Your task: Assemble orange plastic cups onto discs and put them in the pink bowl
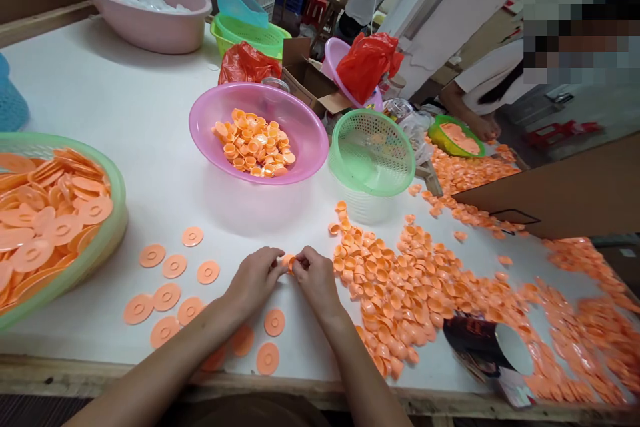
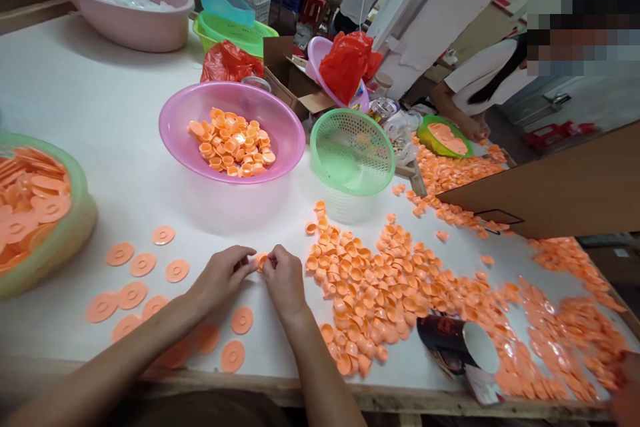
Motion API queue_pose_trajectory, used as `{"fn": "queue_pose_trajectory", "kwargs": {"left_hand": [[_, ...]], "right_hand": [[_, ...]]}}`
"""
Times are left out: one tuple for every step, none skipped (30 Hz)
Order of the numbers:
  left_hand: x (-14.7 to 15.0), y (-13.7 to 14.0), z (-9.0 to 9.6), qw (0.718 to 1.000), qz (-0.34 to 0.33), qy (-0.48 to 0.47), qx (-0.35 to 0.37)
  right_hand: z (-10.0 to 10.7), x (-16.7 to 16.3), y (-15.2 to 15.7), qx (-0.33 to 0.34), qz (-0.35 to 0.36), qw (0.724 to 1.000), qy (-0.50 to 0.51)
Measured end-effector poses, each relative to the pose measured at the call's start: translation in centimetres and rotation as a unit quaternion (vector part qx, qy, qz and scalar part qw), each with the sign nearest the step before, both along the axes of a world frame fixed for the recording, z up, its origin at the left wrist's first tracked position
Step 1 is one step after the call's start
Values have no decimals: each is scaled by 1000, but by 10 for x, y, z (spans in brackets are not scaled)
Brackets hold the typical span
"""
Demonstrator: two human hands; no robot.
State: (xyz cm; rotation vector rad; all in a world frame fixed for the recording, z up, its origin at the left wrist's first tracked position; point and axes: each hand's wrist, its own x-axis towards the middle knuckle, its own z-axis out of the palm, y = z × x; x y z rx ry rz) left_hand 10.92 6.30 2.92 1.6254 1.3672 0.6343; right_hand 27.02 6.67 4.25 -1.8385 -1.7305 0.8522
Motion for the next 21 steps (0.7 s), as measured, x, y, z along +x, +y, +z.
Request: {"fn": "queue_pose_trajectory", "kwargs": {"left_hand": [[5, 7, 1, 999, 11, -29, -24], [10, 13, 3, 997, 17, -51, -47], [14, 17, 5, 996, 22, -62, -66], [17, 20, 7, 994, 24, -65, -80], [19, 21, 8, 994, 29, -62, -90], [20, 22, 9, 993, 36, -59, -100], [20, 22, 10, 991, 44, -59, -111], [20, 22, 10, 988, 53, -66, -126], [20, 22, 10, 985, 61, -77, -140], [20, 23, 10, 982, 68, -89, -153], [20, 23, 9, 979, 72, -97, -164], [21, 23, 8, 977, 73, -100, -174], [22, 23, 7, 977, 69, -93, -179], [24, 22, 6, 978, 65, -79, -181], [25, 21, 7, 980, 60, -63, -178], [26, 20, 8, 983, 55, -48, -171], [26, 21, 12, 985, 53, -36, -163], [25, 24, 17, 986, 56, -31, -152], [23, 30, 26, 988, 66, -34, -136], [18, 39, 38, 989, 84, -41, -111], [13, 52, 53, 990, 109, -49, -75]], "right_hand": [[0, 0, 0, -1, 2, 1000, -3], [1, 0, 0, -3, 5, 1000, -5], [1, -1, 0, -4, 7, 1000, -5], [1, -1, 1, -4, 10, 1000, -3], [1, -1, 1, -4, 11, 1000, -2], [1, -1, 1, -4, 11, 1000, 0], [0, -2, 1, -4, 10, 1000, 1], [-2, -3, 2, -3, 7, 1000, 2], [-4, -4, 2, -3, 2, 1000, 5], [-6, -5, 2, -7, -6, 1000, 12], [-8, -6, 2, -12, -15, 1000, 24], [-10, -6, 2, -20, -25, 999, 39], [-11, -6, 3, -33, -33, 997, 57], [-10, -3, 4, -56, -34, 995, 76], [-8, 1, 7, -92, -22, 991, 95], [-5, 8, 11, -129, -3, 986, 109], [-1, 17, 17, -151, 13, 982, 112], [4, 28, 24, -149, 18, 984, 99], [9, 39, 32, -118, 12, 991, 67], [14, 51, 41, -58, -11, 998, 17], [17, 62, 50, 7, -37, 998, -45]]}}
